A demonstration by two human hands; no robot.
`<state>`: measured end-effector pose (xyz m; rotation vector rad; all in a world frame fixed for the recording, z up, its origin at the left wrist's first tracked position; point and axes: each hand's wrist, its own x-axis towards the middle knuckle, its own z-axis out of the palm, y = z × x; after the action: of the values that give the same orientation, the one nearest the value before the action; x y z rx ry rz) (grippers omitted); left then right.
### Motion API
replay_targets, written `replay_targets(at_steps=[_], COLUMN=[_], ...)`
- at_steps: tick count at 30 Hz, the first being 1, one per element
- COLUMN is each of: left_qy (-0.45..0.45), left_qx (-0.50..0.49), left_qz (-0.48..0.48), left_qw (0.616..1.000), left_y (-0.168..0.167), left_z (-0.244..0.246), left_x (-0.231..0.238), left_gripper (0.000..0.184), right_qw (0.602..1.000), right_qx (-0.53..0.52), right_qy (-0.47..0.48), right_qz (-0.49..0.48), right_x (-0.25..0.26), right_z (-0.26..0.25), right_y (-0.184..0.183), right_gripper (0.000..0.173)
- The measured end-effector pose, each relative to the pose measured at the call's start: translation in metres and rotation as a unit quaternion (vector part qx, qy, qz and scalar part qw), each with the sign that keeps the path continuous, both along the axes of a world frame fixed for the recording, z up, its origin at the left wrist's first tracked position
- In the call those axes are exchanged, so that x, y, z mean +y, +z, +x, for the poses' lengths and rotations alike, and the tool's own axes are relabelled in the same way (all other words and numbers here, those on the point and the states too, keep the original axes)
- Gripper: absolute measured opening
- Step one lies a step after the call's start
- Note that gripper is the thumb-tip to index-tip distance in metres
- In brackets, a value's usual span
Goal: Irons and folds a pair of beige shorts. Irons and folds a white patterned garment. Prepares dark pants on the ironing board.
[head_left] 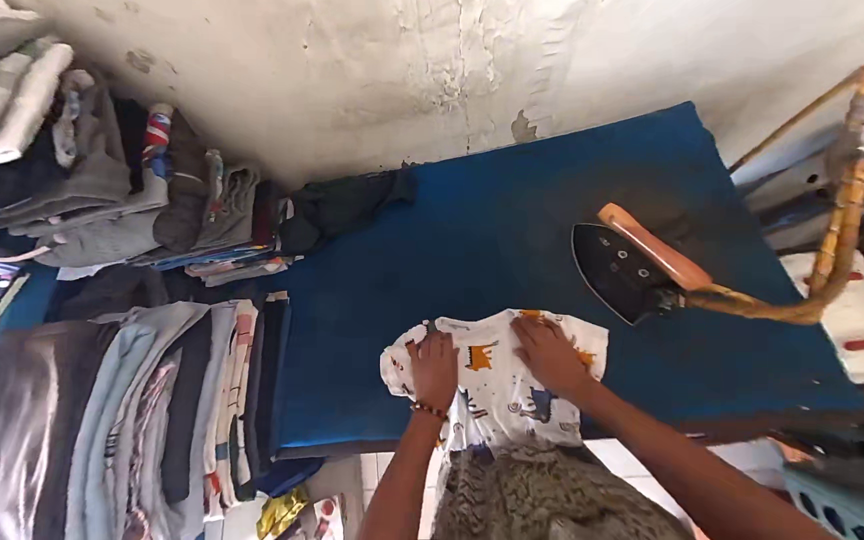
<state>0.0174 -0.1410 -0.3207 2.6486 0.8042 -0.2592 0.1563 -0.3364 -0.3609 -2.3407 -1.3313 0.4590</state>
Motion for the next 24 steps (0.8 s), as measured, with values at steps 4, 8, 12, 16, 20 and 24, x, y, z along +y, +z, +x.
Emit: replay_targets(at_steps=[4, 8, 12, 16, 20, 24], left_qy=[0.166, 0.366, 0.349, 0.285, 0.225, 0.179], left_qx=[-0.037, -0.045, -0.006, 0.032, 0.060, 0.077], left_qz=[0.074, -0.008, -0.116, -0.156, -0.182, -0.195], left_qw=[0.983, 0.930, 0.930, 0.945, 0.955, 0.961], left_y=[-0.007, 0.008, 0.019, 0.034, 0.034, 0.037], left_z=[-0.047, -0.074, -0.063, -0.067, -0.085, -0.087], left_x=[0.022, 0.034, 0.045, 0.072, 0.097, 0.117], left_gripper=[0.052, 0.062, 0.040, 0.036, 0.038, 0.038], right_qw=[0.996, 0.950, 0.883, 0.853, 0.888, 0.920], right_qx=[-0.073, -0.106, 0.050, 0.222, 0.185, 0.150], right_qy=[-0.056, -0.287, -0.439, -0.449, -0.375, -0.218], right_qz=[0.008, -0.063, -0.157, -0.149, -0.193, -0.290], right_x=[-0.019, -0.052, -0.056, -0.050, -0.028, 0.038], right_z=[0.048, 0.144, 0.181, 0.176, 0.091, -0.011], right_y=[0.034, 0.118, 0.104, 0.127, 0.171, 0.160], right_gripper=[0.066, 0.075, 0.086, 0.061, 0.044, 0.065])
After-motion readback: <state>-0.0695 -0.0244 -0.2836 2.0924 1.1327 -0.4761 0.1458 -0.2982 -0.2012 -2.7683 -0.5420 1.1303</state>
